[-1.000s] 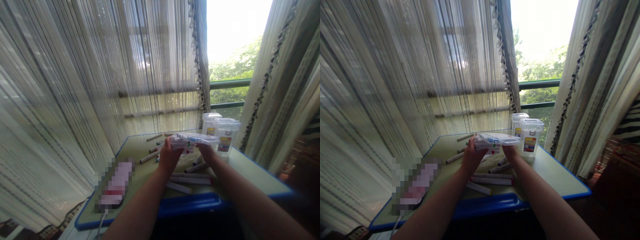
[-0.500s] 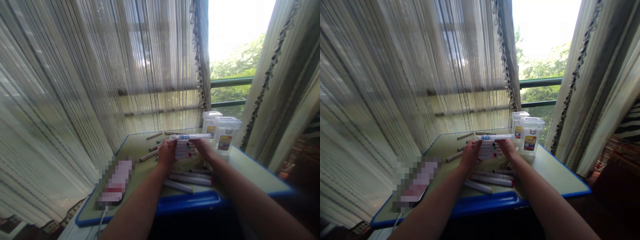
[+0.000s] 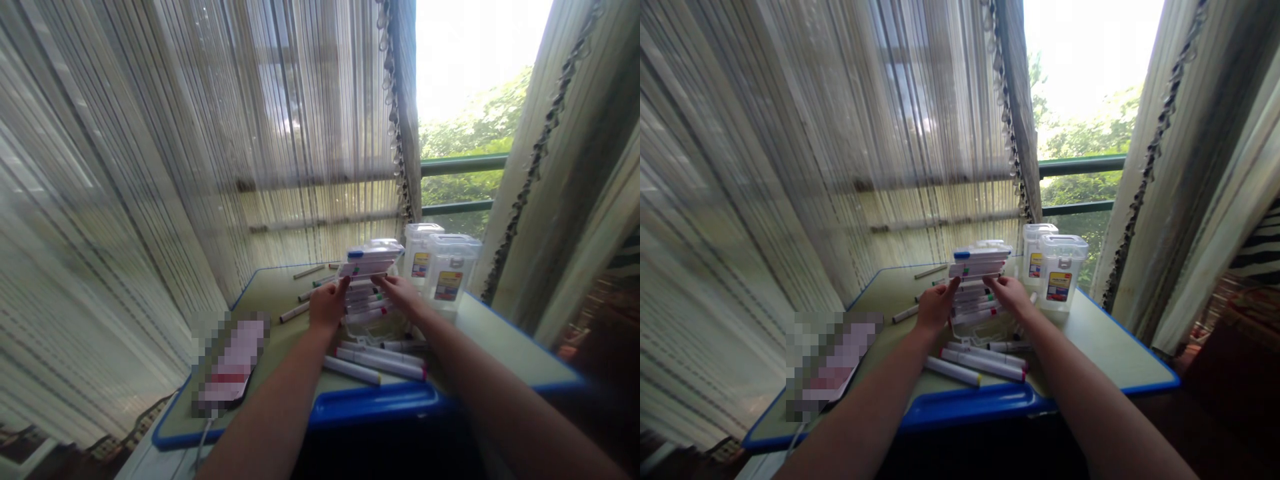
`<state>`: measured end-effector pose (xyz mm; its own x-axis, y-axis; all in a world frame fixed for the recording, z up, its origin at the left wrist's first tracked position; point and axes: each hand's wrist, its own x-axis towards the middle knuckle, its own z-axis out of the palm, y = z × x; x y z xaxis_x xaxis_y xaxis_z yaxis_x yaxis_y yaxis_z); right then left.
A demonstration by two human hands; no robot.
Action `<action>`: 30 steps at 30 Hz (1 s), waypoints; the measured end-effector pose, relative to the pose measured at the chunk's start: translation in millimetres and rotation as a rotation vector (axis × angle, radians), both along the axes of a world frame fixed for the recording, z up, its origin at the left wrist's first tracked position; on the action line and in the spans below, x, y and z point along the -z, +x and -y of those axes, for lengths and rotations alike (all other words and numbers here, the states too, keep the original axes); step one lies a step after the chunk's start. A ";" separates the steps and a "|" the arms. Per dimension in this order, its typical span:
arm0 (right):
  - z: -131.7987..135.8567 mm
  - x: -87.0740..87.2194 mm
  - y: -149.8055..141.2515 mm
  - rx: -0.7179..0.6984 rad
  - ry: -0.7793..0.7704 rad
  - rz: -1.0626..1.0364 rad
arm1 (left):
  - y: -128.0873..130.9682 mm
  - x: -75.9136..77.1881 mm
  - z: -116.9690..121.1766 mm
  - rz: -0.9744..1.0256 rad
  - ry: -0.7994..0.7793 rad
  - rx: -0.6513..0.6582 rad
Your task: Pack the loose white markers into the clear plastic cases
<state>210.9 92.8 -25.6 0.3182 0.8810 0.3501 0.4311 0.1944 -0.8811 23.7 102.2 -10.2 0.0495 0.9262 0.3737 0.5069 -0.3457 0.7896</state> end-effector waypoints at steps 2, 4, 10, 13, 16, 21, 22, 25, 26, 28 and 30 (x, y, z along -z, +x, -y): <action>2.2 -2.9 -2.1 0.024 -0.020 0.082 | -0.1 0.0 0.5 0.002 0.014 -0.023; 3.2 -4.5 -3.9 0.048 0.010 0.132 | -0.2 0.5 -0.2 0.002 0.058 -0.057; 0.8 -2.7 -5.4 0.083 0.114 0.202 | -1.4 7.2 -9.6 0.092 0.055 -0.056; 0.1 -2.4 -5.8 0.055 0.128 0.204 | 0.0 9.5 -12.2 0.277 0.057 0.002; 0.6 -3.5 -5.6 0.043 0.153 0.189 | 3.2 7.8 -11.3 0.572 -0.015 0.082; 0.5 -3.0 -2.1 0.080 0.202 0.206 | 8.9 0.9 -7.9 0.897 -0.310 0.239; -0.1 -2.1 -1.1 0.086 0.210 0.212 | 9.8 -0.4 -7.2 0.935 -0.352 0.258; -2.5 1.5 1.6 0.099 0.224 0.221 | 11.6 -3.1 -4.8 0.998 -0.398 0.313; -3.1 2.7 2.2 0.103 0.227 0.224 | 12.0 -3.6 -3.8 1.002 -0.398 0.329; -3.2 4.5 2.1 0.111 0.258 0.250 | 12.8 -4.1 -1.8 1.000 -0.392 0.340; -0.9 5.0 0.0 0.129 0.348 0.347 | 13.8 -4.2 0.4 1.000 -0.389 0.342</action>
<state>211.0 93.6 -30.5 0.2298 0.6543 0.7204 0.7268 0.3769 -0.5742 37.5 101.9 -6.0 0.1630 0.9837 0.0765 -0.4880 0.0130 0.8727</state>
